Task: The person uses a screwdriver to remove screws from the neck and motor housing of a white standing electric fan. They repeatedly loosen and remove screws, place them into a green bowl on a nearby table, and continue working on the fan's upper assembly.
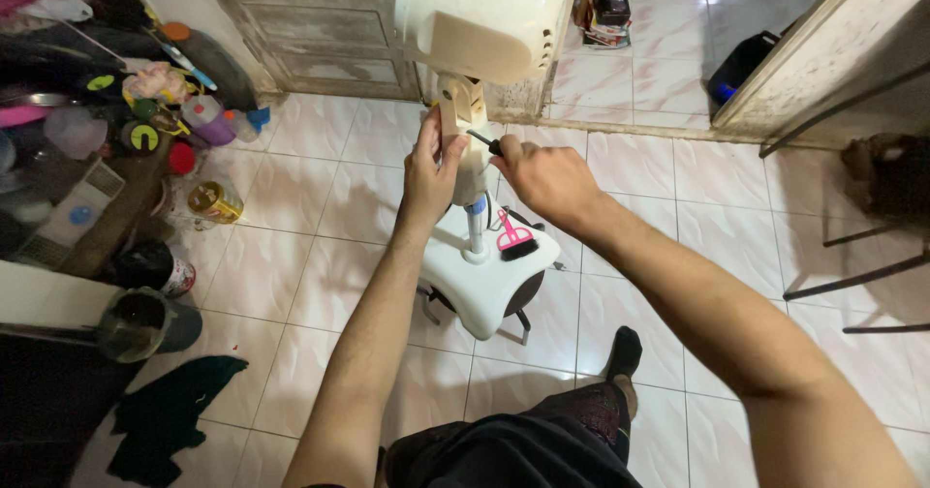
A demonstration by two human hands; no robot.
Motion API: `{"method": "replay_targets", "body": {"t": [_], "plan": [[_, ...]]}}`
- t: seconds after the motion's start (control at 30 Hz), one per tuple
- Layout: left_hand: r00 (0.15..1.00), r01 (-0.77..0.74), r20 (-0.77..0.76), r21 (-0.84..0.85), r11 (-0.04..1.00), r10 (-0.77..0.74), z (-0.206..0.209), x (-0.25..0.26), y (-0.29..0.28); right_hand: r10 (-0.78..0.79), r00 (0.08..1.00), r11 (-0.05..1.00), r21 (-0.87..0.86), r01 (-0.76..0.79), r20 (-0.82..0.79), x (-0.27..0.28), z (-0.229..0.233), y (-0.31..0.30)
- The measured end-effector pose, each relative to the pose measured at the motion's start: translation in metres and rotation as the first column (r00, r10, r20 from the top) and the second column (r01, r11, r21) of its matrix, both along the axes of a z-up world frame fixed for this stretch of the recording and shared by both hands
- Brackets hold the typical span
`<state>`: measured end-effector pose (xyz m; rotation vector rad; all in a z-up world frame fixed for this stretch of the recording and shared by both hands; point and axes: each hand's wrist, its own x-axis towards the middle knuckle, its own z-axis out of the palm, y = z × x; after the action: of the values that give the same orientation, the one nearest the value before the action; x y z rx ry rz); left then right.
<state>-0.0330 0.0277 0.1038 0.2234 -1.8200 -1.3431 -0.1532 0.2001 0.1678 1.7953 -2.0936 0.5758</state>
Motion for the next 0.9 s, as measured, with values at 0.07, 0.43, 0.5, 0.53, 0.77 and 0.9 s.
{"method": "replay_targets", "body": {"t": [0.07, 0.43, 0.5, 0.53, 0.77, 0.9], "plan": [[0.999, -0.031, 0.015, -0.039, 0.999, 0.032, 0.001, 0.002, 0.0, -0.106, 0.91, 0.991, 0.122, 0.061, 0.401, -0.001, -0.003, -0.009], [1.0, -0.005, -0.013, -0.077, 0.997, 0.004, -0.001, 0.0, 0.0, -0.164, 0.432, 0.963, 0.24, -0.126, 0.887, -0.002, 0.023, -0.017], [1.0, -0.01, 0.015, -0.064, 0.998, 0.011, -0.003, -0.001, -0.001, 0.054, 0.7, 0.995, 0.023, -0.1, 0.712, 0.004, 0.026, -0.012], [1.0, -0.013, 0.007, -0.053, 0.999, 0.013, -0.004, -0.002, -0.002, 0.146, 0.807, 0.989, -0.089, -0.116, 0.573, 0.006, 0.027, -0.009], [0.999, 0.036, 0.005, -0.012, 0.999, -0.036, -0.007, 0.003, -0.01, -0.082, 0.67, 0.994, 0.009, 0.111, 0.738, -0.005, 0.01, 0.017], [0.999, 0.037, 0.012, -0.004, 0.999, -0.037, -0.005, -0.001, -0.006, 0.005, 0.684, 0.992, -0.093, 0.091, 0.73, -0.009, -0.008, -0.005]]}}
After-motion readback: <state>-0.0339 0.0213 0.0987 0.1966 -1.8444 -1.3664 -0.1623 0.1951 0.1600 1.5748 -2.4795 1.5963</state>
